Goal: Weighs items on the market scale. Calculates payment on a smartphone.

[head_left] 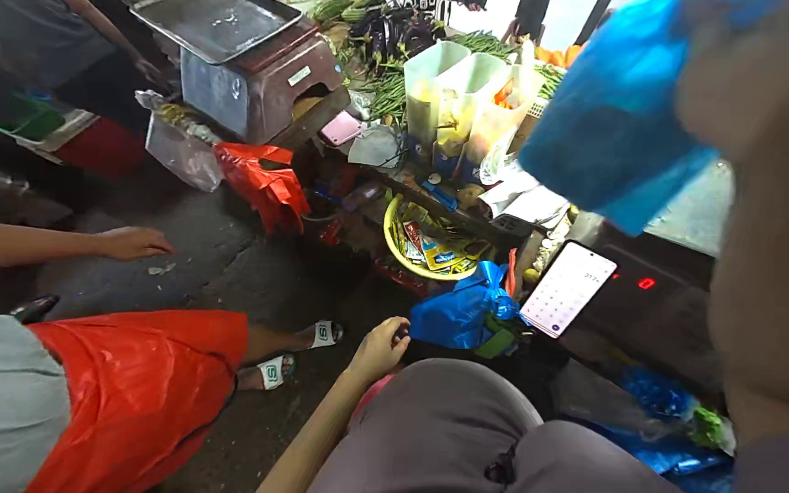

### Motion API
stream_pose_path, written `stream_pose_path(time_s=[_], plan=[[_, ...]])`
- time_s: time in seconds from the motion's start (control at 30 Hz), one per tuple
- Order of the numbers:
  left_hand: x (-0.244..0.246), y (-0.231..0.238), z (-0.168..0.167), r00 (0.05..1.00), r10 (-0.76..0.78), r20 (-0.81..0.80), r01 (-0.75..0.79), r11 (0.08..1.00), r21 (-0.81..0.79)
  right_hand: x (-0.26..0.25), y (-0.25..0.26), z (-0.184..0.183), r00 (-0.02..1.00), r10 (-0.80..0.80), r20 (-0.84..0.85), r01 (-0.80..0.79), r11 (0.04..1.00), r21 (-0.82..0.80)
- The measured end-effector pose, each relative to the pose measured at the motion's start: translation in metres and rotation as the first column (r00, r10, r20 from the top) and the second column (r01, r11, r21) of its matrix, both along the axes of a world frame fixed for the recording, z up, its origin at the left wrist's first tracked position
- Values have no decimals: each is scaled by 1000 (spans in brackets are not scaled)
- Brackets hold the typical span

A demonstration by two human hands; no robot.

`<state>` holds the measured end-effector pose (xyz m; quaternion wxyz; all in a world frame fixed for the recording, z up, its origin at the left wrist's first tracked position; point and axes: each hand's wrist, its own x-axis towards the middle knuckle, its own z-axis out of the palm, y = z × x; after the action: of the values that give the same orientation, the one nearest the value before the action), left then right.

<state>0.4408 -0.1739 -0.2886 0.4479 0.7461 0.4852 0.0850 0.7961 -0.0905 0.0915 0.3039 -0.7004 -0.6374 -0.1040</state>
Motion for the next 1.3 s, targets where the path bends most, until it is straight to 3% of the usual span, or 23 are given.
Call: stream_pose_path(time_s=[0.07, 0.2, 0.27, 0.37, 0.47, 0.53, 0.63, 0.77, 0.8, 0.87, 0.93, 1.03, 1.13, 1.3], plan=[[-4, 13, 1, 998, -52, -21, 52, 999, 1, -34, 30, -23, 994, 90, -66, -100, 981, -167], [-21, 38, 13, 994, -55, -92, 56, 998, 13, -83, 79, -128, 953, 266, -143, -302, 834, -461], [-34, 52, 12, 988, -50, -148, 54, 998, 26, -113, 86, -186, 943, 325, -67, -287, 697, -658], [-57, 72, 1, 977, -95, -191, 101, 995, 18, -145, 80, -269, 889, 455, -56, -265, 411, -872], [-68, 87, -3, 984, -76, -164, 77, 997, 5, -160, 64, -304, 896, 436, -91, -227, 270, -936], [-69, 94, -8, 992, -66, -111, 67, 998, 2, -164, 58, -293, 904, 418, -91, -230, 295, -927], [-58, 105, -18, 990, -130, -54, 131, 991, 13, -158, 50, -257, 920, 384, -78, -247, 413, -877], [-30, 123, -10, 974, -223, -44, 225, 971, 74, -133, 16, -216, 967, 212, -143, -241, 573, -783], [-24, 126, -5, 971, -237, -44, 239, 968, 73, -125, -2, -209, 966, 166, -196, -257, 638, -726], [-11, 132, 4, 964, -264, -40, 266, 961, 70, -106, -46, -210, 954, 134, -269, -249, 853, -459], [-1, 138, 5, 955, -297, -13, 297, 952, 74, -89, -90, -213, 959, 83, -272, -137, 972, -189], [11, 144, 0, 936, -350, -22, 351, 936, 35, -70, -151, -209, 941, -133, -311, 140, 990, 1], [19, 143, -5, 914, -405, -26, 406, 914, 15, -62, -193, -222, 871, -356, -340, 388, 921, 29], [23, 130, -21, 846, -517, 131, 464, 834, 298, -79, -217, -271, 825, -485, -289, 486, 871, -75]])
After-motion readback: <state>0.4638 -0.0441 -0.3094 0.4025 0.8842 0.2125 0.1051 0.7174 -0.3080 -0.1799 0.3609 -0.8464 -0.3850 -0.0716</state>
